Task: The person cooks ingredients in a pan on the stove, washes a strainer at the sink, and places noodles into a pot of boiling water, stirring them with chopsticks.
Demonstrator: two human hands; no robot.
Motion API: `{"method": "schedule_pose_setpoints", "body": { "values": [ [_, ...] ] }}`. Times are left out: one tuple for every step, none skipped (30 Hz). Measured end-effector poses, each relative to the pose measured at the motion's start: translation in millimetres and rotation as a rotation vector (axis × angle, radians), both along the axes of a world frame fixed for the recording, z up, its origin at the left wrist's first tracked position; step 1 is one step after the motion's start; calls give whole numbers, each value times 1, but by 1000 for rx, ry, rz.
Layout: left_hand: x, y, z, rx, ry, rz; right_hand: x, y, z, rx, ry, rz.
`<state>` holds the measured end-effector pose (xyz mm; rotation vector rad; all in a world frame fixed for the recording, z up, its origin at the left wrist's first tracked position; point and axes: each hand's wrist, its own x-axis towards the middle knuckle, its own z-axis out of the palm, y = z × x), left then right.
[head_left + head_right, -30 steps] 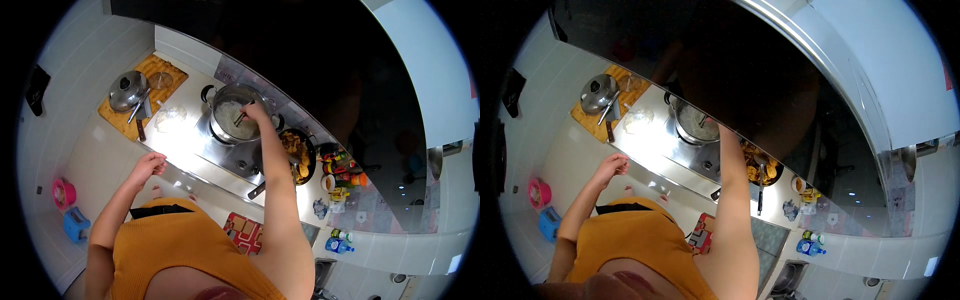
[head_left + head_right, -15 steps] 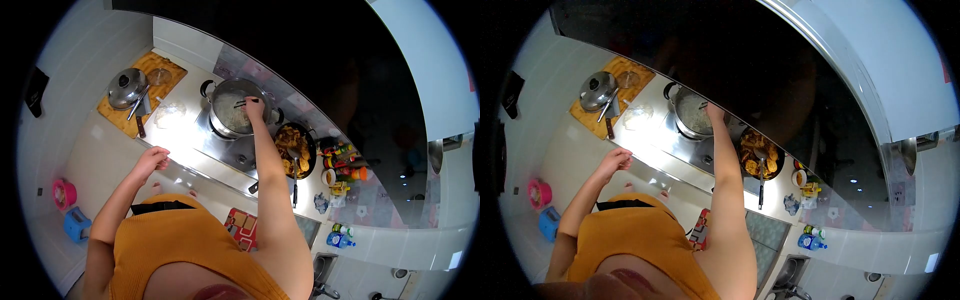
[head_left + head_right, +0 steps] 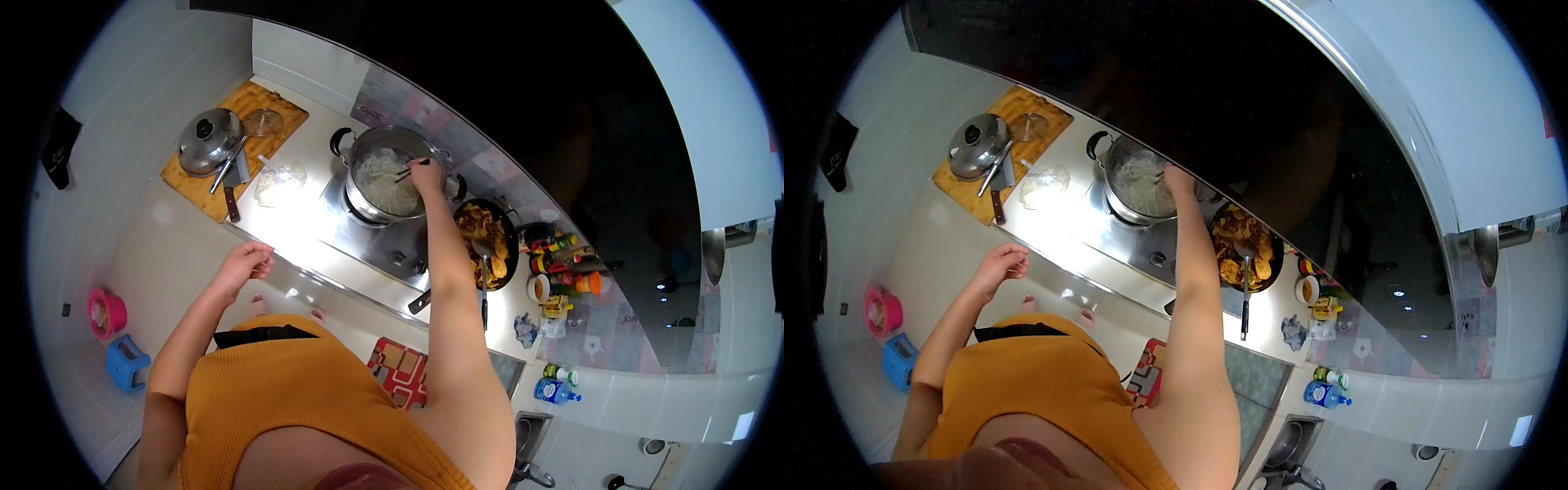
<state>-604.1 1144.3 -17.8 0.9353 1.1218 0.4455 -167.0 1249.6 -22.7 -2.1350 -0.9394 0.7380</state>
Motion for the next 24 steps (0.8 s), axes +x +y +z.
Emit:
{"method": "schedule_pose_setpoints", "body": {
  "values": [
    [0,0,1,4,2,-9,3,-7,-3,-24,-32,-22],
    [2,0,1,3,3,-14,7,-10,-8,-45,-66,-42],
    [5,1,1,2,3,-17,13,-12,-12,-66,-100,-60],
    [6,1,2,0,4,-19,31,-11,-29,-103,-148,144],
    [6,1,1,-2,6,-21,56,-7,-54,-140,-194,348],
    [6,1,0,-2,6,-22,56,-7,-51,-145,-128,369],
    [6,2,-1,-3,7,-22,56,-7,-48,-151,-61,387],
    [5,1,-1,-3,13,-19,54,-4,-45,-127,117,217],
    [4,1,-1,-2,18,-17,45,-4,-35,-102,293,46],
    [4,2,-1,1,21,-13,37,-6,-29,-88,208,34],
    [4,3,-1,1,17,-7,27,-8,-23,-71,120,27],
    [1,3,-1,-1,17,-2,16,-7,-24,-56,37,19],
    [-2,2,-1,-6,18,3,11,3,-37,-17,6,43],
    [-5,2,-2,-5,16,8,6,17,-50,22,-25,67],
    [-7,1,-4,-5,13,12,0,26,-61,61,-57,90],
    [-8,2,-5,-3,11,15,-13,28,-54,125,245,25],
    [-9,2,-4,-6,14,20,-22,31,-45,192,313,38],
    [-9,3,-3,-9,16,26,-27,35,-43,260,382,52],
    [-10,3,-3,-13,19,29,-30,37,-41,326,451,63],
    [-11,2,-3,-13,13,31,-31,38,-41,287,477,97],
    [-11,2,-3,-13,5,30,-28,40,-45,249,503,129],
    [-11,2,-3,-12,-3,27,-25,41,-49,212,528,158],
    [-10,3,-4,-10,4,23,-19,40,-52,119,432,198],
    [-8,4,-4,-8,8,21,-14,35,-46,26,333,238]
  ]
}}
